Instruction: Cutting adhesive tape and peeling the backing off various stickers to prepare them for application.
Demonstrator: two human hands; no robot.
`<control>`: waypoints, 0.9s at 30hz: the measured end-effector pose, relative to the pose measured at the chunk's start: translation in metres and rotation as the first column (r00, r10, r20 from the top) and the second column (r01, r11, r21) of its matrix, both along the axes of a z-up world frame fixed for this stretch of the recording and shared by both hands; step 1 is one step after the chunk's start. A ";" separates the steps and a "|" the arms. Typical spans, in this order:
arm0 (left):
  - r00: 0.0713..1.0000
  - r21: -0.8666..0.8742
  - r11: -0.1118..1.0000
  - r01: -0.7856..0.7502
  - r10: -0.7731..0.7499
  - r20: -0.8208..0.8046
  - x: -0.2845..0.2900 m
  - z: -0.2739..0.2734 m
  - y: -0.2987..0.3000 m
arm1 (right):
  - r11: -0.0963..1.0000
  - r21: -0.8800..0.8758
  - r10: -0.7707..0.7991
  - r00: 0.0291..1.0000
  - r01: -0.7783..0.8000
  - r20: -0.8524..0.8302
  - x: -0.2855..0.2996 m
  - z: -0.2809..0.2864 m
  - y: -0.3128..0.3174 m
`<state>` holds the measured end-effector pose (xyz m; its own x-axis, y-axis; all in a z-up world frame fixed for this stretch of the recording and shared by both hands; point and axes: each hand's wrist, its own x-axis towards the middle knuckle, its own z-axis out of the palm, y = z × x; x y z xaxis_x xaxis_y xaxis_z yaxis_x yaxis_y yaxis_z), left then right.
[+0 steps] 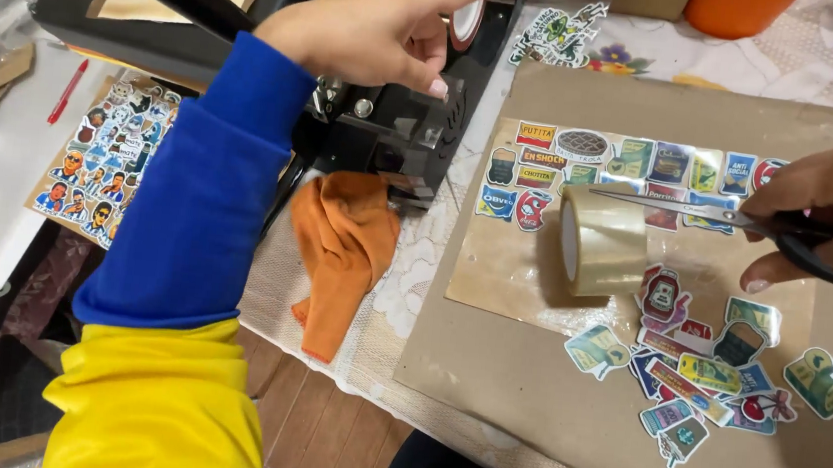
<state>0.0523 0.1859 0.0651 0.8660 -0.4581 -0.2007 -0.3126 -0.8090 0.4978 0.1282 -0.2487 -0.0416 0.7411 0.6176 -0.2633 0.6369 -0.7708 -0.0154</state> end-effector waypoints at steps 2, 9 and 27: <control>0.993 0.054 0.996 -0.067 0.072 -0.095 0.014 -0.009 0.004 | 0.994 -0.055 0.100 0.990 -0.095 0.096 0.003 -0.003 -0.001; 0.978 0.141 0.978 -0.151 0.169 -0.125 0.031 -0.026 0.001 | 0.981 0.068 0.174 0.979 -0.182 0.110 0.008 -0.010 -0.005; 0.959 0.130 0.951 -0.282 0.277 0.056 0.039 -0.048 0.008 | 0.981 0.072 0.169 0.979 -0.178 0.115 0.007 -0.012 -0.006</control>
